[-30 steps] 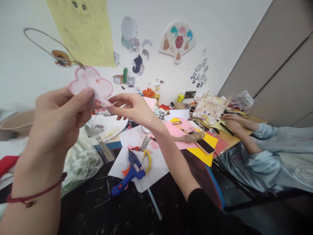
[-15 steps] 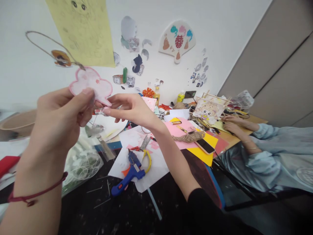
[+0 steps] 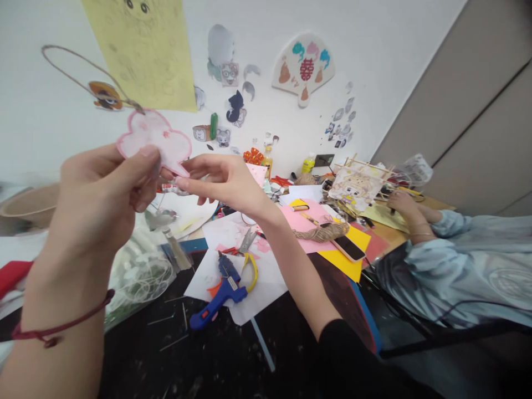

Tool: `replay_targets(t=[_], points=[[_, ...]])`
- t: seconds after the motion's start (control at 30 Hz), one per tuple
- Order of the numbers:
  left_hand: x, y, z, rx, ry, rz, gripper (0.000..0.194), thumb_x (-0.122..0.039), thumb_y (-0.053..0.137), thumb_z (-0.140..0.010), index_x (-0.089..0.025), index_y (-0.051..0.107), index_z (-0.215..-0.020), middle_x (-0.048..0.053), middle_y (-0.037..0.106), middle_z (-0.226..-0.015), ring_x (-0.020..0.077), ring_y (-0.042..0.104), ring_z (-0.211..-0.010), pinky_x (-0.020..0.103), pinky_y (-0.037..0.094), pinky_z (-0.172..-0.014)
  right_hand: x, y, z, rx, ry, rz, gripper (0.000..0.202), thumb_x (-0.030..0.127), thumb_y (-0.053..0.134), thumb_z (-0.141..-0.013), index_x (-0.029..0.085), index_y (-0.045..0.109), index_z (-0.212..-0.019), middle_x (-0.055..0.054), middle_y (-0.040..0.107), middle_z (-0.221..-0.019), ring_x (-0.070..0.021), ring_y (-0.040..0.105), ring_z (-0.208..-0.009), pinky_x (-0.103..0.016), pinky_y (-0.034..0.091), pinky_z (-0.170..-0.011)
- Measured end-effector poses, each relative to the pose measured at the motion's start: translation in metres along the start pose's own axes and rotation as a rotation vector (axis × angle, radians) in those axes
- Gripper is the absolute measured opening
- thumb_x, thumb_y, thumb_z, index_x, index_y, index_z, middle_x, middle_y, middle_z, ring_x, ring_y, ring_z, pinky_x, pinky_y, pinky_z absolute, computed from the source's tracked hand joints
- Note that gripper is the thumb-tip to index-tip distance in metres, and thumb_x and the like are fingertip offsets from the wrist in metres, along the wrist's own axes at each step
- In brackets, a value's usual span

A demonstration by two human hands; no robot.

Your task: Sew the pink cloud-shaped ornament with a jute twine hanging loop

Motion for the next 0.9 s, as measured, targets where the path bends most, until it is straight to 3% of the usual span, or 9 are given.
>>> replay_targets(t=[0.27, 0.4, 0.53, 0.9], points=[[0.0014, 0.0013, 0.0011, 0.005, 0.002, -0.001, 0.029, -0.021, 0.068, -0.084, -0.015, 0.056, -0.059, -0.005, 0.04, -0.045, 0.0059, 0.034, -0.042, 0.025, 0.021, -0.046, -0.0027, -0.003, -0.001, -0.018, -0.019, 0.013, 0.04, 0.05, 0.081, -0.076, 0.019, 0.071, -0.099, -0.002, 0.073, -0.099, -0.0085, 0.065, -0.069, -0.021, 0.056, -0.059], [0.0025, -0.0016, 0.0012, -0.019, -0.014, 0.015, 0.018, -0.023, 0.072, -0.081, -0.013, 0.066, -0.068, -0.004, 0.045, -0.047, 0.0059, 0.035, -0.041, 0.025, 0.02, -0.044, 0.0004, -0.0028, 0.0009, -0.024, -0.029, 0.003, 0.039, 0.047, 0.082, -0.076, 0.019, 0.07, -0.1, -0.002, 0.072, -0.098, -0.0081, 0.065, -0.069, -0.021, 0.056, -0.059], [0.0026, 0.0002, 0.0011, -0.006, -0.025, 0.029, 0.026, -0.022, 0.074, -0.079, -0.015, 0.059, -0.059, -0.004, 0.041, -0.045, 0.0063, 0.035, -0.041, 0.026, 0.02, -0.044, 0.0042, -0.0026, 0.0023, -0.031, -0.036, 0.007, 0.036, 0.046, 0.081, -0.077, 0.018, 0.07, -0.096, -0.003, 0.071, -0.098, -0.0092, 0.064, -0.071, -0.023, 0.056, -0.059], [0.0063, -0.0004, -0.0002, 0.012, 0.008, 0.049, 0.025, -0.017, 0.071, -0.082, -0.014, 0.058, -0.061, -0.004, 0.042, -0.048, 0.0059, 0.035, -0.041, 0.026, 0.021, -0.045, 0.005, -0.0031, 0.0038, -0.049, 0.007, 0.06, 0.036, 0.051, 0.081, -0.076, 0.022, 0.072, -0.095, -0.002, 0.073, -0.103, -0.01, 0.065, -0.077, -0.021, 0.056, -0.06]])
Point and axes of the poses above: each hand's wrist, its own z-axis away from the middle knuckle, its own y-axis out of the palm, x = y × z, the point moved 8 cm from there along -z, towards the middle knuckle
